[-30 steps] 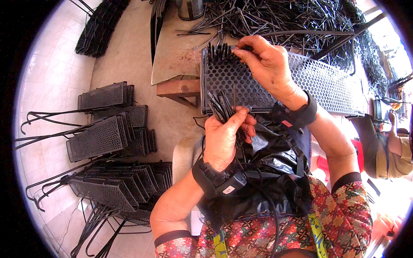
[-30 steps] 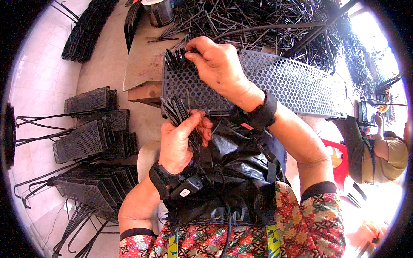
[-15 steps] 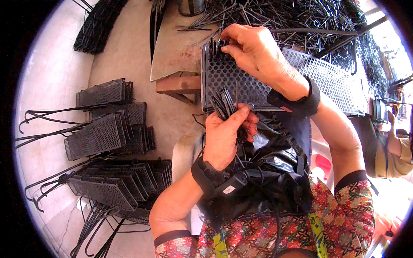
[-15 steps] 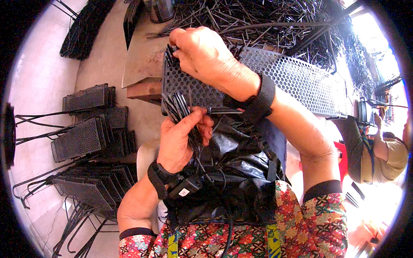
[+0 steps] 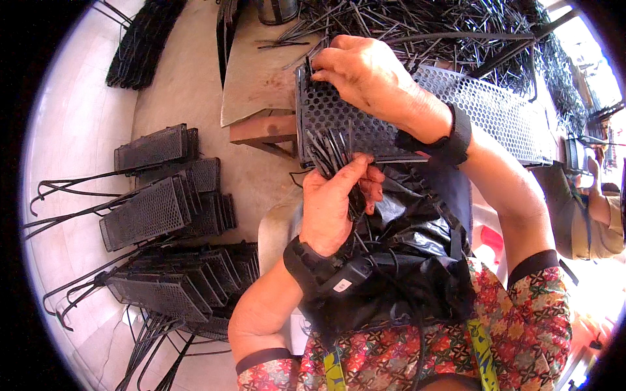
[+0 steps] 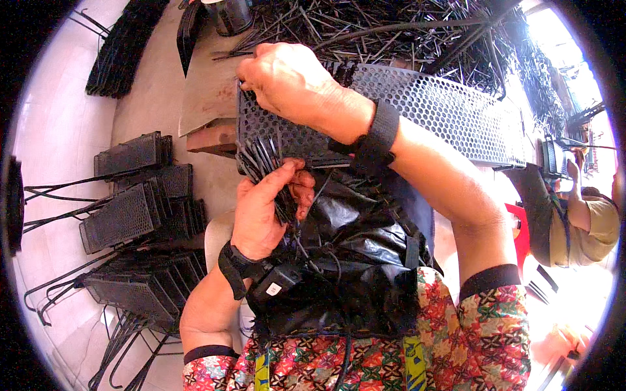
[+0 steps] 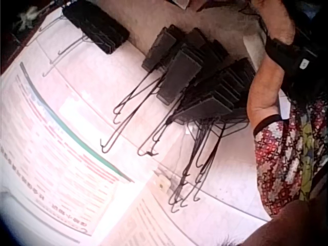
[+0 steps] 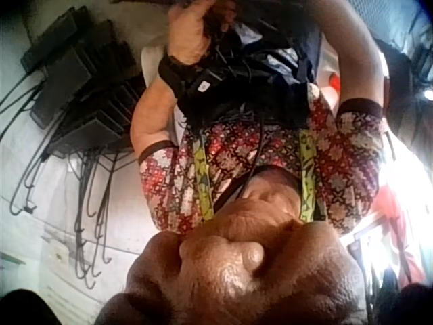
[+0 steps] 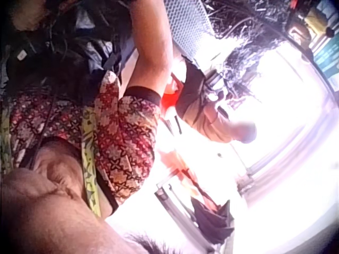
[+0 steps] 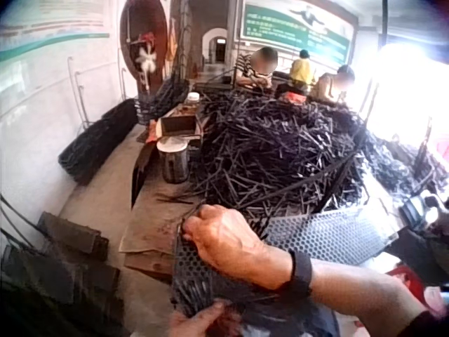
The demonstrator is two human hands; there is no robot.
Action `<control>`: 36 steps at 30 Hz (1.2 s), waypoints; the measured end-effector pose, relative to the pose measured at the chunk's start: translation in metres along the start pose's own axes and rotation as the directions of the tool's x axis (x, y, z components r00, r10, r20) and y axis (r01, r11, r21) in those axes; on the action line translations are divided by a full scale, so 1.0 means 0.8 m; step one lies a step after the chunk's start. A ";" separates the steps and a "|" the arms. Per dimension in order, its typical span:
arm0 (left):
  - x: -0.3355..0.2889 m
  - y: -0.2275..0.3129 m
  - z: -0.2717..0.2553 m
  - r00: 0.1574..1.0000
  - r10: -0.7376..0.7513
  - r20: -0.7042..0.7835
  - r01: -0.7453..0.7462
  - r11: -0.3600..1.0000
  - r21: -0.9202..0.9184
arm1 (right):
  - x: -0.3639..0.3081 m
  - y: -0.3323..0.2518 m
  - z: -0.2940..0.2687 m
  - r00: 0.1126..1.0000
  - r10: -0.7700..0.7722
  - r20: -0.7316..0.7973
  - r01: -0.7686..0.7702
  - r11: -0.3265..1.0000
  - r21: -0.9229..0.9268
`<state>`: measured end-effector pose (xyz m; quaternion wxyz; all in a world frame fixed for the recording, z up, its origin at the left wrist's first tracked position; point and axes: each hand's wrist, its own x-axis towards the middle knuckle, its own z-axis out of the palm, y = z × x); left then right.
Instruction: The person inserts bundles of bristles into a perforated plastic base by hand. The person picks up bundles from a pile and pushes them one by one into the holes of the base.
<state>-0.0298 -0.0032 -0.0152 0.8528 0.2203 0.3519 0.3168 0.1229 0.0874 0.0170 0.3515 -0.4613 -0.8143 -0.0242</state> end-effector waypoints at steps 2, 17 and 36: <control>0.000 0.000 -0.001 1.000 0.003 0.004 -0.003 1.000 0.003 | 0.001 0.001 0.001 1.000 -0.020 0.017 0.020 0.999 -0.027; 0.002 0.005 -0.008 0.989 -0.147 0.030 0.150 0.984 -0.100 | 0.003 0.011 0.002 0.996 -0.083 -0.039 0.084 0.996 0.035; 0.003 0.007 -0.010 0.982 -0.183 0.043 0.187 0.975 -0.122 | -0.002 0.018 -0.013 0.979 -0.061 -0.192 0.083 0.991 0.108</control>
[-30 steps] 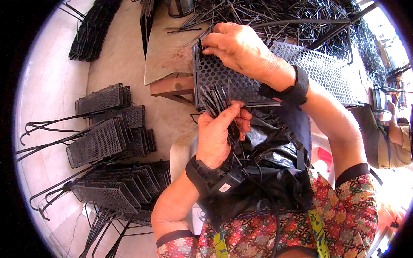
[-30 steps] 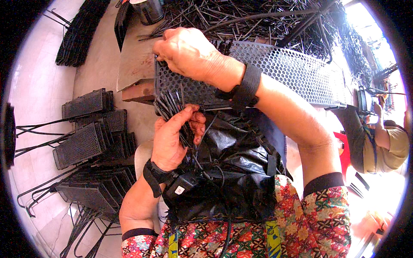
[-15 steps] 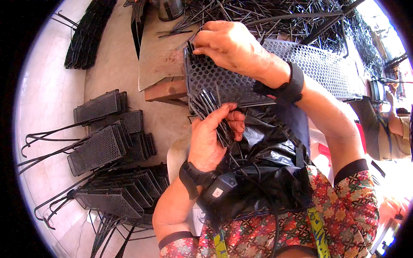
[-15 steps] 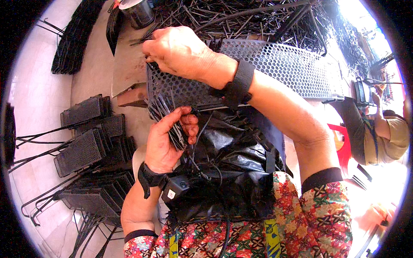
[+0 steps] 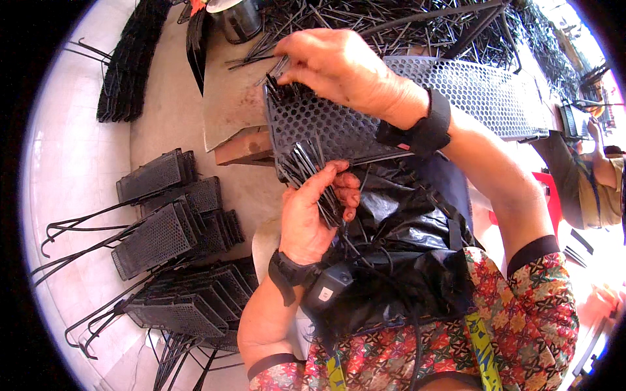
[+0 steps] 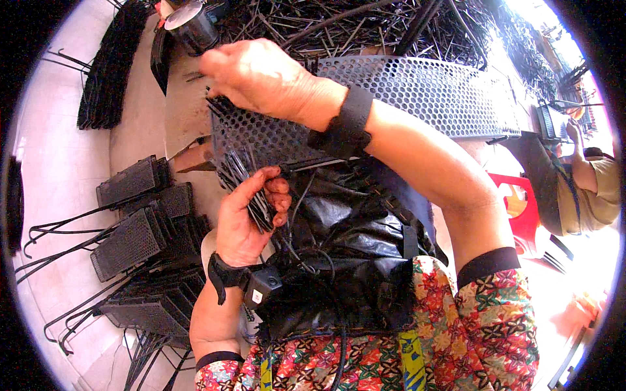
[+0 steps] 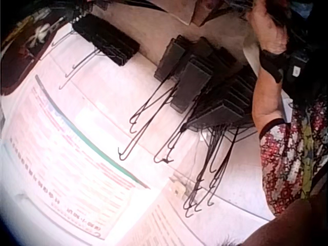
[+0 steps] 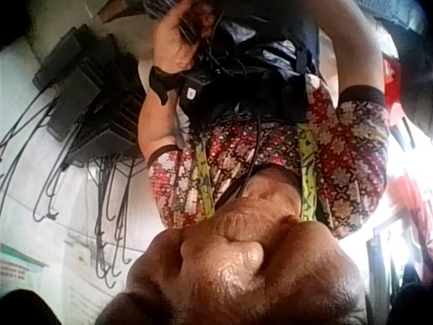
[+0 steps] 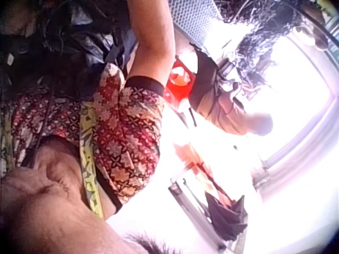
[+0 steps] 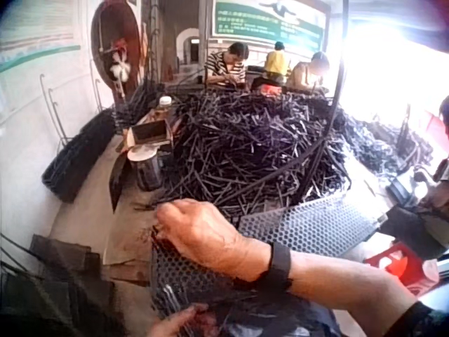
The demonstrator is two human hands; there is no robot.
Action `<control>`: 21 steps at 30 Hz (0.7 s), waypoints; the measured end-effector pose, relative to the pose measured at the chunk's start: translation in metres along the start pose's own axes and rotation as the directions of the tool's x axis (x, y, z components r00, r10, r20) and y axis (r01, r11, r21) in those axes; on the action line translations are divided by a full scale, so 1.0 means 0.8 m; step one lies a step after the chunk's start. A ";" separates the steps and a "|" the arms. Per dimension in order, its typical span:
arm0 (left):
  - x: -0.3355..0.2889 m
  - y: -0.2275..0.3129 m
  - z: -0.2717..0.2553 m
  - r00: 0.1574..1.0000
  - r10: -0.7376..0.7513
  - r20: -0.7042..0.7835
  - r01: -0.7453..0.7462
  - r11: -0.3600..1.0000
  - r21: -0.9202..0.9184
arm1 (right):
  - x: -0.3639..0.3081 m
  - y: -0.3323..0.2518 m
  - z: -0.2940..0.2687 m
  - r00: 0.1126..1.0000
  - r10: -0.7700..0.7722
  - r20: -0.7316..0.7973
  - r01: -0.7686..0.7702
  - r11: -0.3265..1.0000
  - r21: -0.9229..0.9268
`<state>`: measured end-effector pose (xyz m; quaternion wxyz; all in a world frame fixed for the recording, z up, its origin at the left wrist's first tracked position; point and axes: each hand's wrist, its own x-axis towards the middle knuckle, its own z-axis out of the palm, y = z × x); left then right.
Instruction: The person inserts bundles of bristles into a perforated plastic base by hand. The person picks up bundles from a pile and pushes them one by one into the holes of the base.
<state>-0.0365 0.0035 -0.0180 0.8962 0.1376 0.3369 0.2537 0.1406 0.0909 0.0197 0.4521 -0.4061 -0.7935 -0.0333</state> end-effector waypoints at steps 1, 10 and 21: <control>0.001 -0.001 -0.001 1.000 -0.013 0.014 0.013 1.000 0.027 | 0.000 -0.001 -0.003 1.000 0.015 -0.007 -0.015 1.000 -0.007; 0.000 -0.002 0.001 0.998 -0.053 0.034 0.052 0.998 0.032 | -0.024 -0.007 -0.012 0.989 -0.075 0.127 0.106 0.959 -0.263; 0.002 -0.005 0.005 0.995 -0.023 0.098 0.010 0.991 0.132 | -0.031 -0.030 -0.030 0.941 0.337 -0.002 -0.337 0.941 -0.041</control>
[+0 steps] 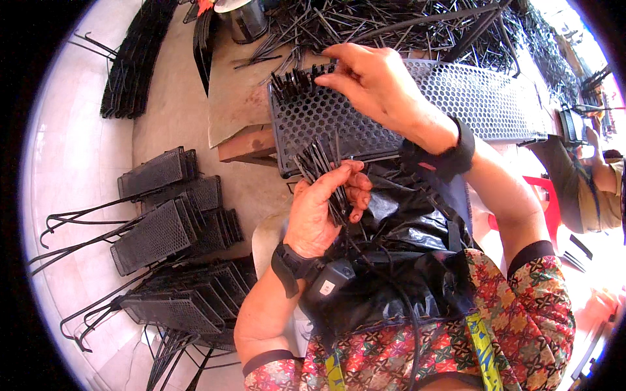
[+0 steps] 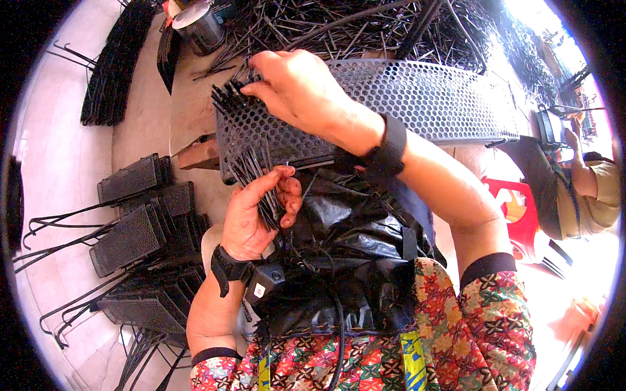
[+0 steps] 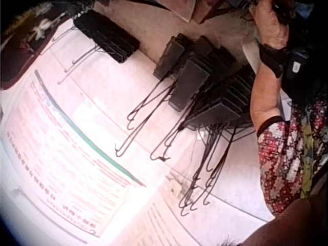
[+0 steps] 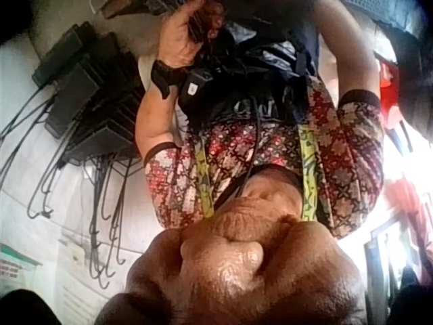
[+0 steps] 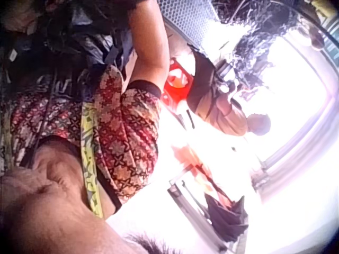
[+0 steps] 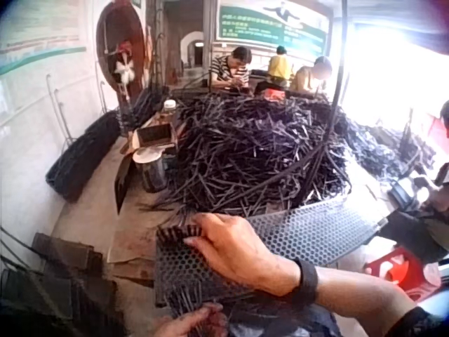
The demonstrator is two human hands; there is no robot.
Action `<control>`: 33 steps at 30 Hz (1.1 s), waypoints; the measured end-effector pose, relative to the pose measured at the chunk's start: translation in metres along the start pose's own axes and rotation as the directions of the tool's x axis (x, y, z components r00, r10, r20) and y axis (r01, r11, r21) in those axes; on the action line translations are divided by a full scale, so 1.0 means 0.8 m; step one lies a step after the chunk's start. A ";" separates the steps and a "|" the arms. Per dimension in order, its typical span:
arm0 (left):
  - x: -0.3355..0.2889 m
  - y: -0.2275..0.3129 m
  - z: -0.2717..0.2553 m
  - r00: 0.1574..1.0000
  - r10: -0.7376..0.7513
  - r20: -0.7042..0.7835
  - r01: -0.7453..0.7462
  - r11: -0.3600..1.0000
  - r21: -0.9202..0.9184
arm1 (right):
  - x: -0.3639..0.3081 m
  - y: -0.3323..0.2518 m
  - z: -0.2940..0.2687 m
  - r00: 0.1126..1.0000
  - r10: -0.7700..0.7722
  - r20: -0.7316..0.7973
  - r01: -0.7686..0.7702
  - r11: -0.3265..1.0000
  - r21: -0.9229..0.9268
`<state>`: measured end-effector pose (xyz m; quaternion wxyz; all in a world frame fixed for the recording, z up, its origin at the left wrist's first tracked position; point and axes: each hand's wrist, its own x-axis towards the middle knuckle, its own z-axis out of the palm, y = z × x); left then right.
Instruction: The person inserts bundles of bristles into a perforated plastic base by hand. The person picks up bundles from a pile and pushes them one by one into the holes of the base.
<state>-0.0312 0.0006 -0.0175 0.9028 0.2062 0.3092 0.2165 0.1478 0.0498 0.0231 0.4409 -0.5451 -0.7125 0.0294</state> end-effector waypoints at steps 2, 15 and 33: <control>0.002 -0.001 -0.003 1.000 0.007 -0.003 -0.007 1.000 0.014 | 0.008 0.013 0.011 0.996 -0.022 0.081 0.029 0.995 -0.095; -0.002 -0.004 0.006 0.973 0.028 -0.228 -0.029 1.000 -0.001 | 0.029 0.009 0.016 0.964 -0.192 0.183 0.226 0.956 -0.189; -0.005 0.002 0.009 0.996 0.034 -0.087 -0.032 0.999 0.024 | -0.021 -0.026 0.000 0.959 0.144 0.246 -0.179 0.976 0.125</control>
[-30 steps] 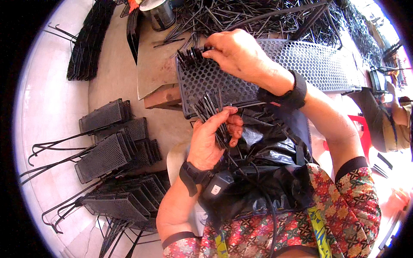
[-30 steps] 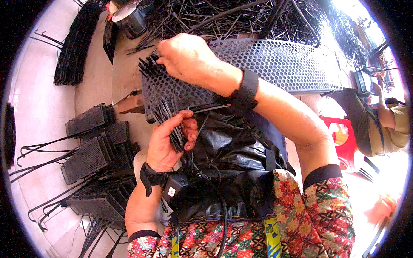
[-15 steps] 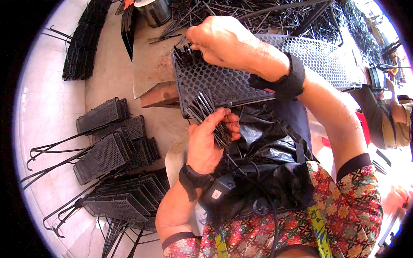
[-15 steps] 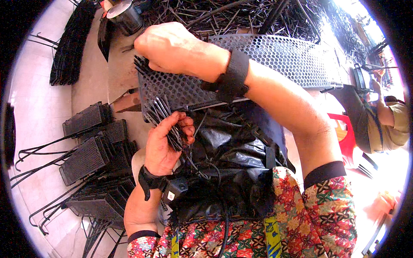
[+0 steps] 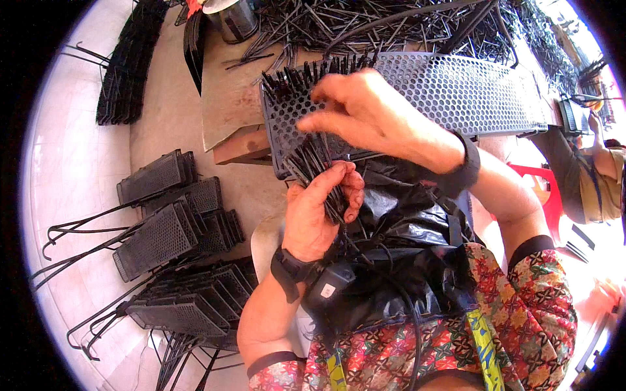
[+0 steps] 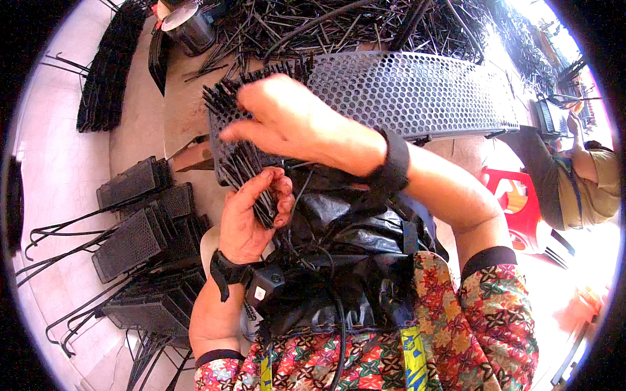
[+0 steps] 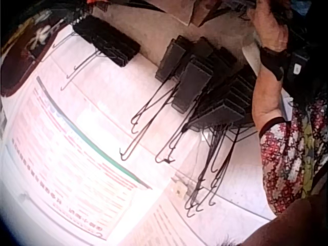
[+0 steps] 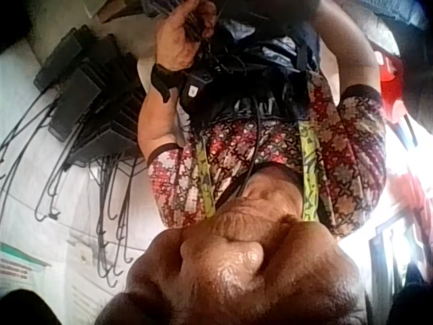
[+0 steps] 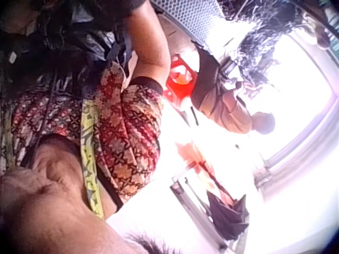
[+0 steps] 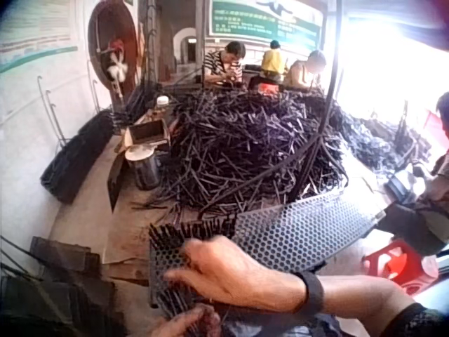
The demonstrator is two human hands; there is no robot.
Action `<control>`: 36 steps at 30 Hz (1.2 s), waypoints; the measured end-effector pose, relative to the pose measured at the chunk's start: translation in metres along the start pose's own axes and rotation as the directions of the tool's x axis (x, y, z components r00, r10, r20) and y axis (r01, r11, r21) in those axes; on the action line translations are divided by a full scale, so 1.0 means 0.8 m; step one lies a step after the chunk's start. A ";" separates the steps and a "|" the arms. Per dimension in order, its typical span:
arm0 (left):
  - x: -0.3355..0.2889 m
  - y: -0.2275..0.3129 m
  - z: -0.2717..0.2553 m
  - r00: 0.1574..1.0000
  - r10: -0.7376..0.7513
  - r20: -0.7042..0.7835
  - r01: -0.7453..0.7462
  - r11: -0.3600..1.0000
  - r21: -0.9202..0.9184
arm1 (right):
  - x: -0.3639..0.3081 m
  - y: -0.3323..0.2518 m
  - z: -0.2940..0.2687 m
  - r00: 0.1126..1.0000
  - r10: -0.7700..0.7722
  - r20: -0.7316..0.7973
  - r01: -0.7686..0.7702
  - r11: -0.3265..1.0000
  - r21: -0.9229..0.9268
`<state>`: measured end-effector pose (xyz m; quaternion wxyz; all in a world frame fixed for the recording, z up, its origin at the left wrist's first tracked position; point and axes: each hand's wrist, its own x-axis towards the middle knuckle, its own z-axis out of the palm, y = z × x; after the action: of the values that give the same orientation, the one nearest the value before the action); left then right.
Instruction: The person inserts bundles of bristles into a perforated plastic base by hand. The person picks up bundles from a pile and pushes them one by one into the holes of the base.
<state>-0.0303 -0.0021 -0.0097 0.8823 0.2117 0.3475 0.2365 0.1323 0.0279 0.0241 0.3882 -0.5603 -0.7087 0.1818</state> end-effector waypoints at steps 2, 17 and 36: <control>0.000 -0.001 0.001 0.998 0.033 0.054 -0.035 0.999 0.041 | -0.023 -0.005 -0.002 0.958 0.207 0.198 -0.258 0.926 0.276; 0.002 -0.007 -0.004 0.993 0.070 -0.093 -0.070 0.998 0.004 | -0.020 0.012 -0.037 0.821 0.543 -0.177 -0.105 0.448 0.888; -0.002 -0.005 -0.002 0.994 0.006 -0.113 -0.017 0.995 -0.098 | -0.003 0.024 0.000 0.866 -0.003 -0.500 0.010 1.000 0.011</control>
<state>-0.0316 -0.0057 -0.0119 0.8693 0.1562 0.3836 0.2699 0.1453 0.0319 0.0101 0.5625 -0.5835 -0.5848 0.0341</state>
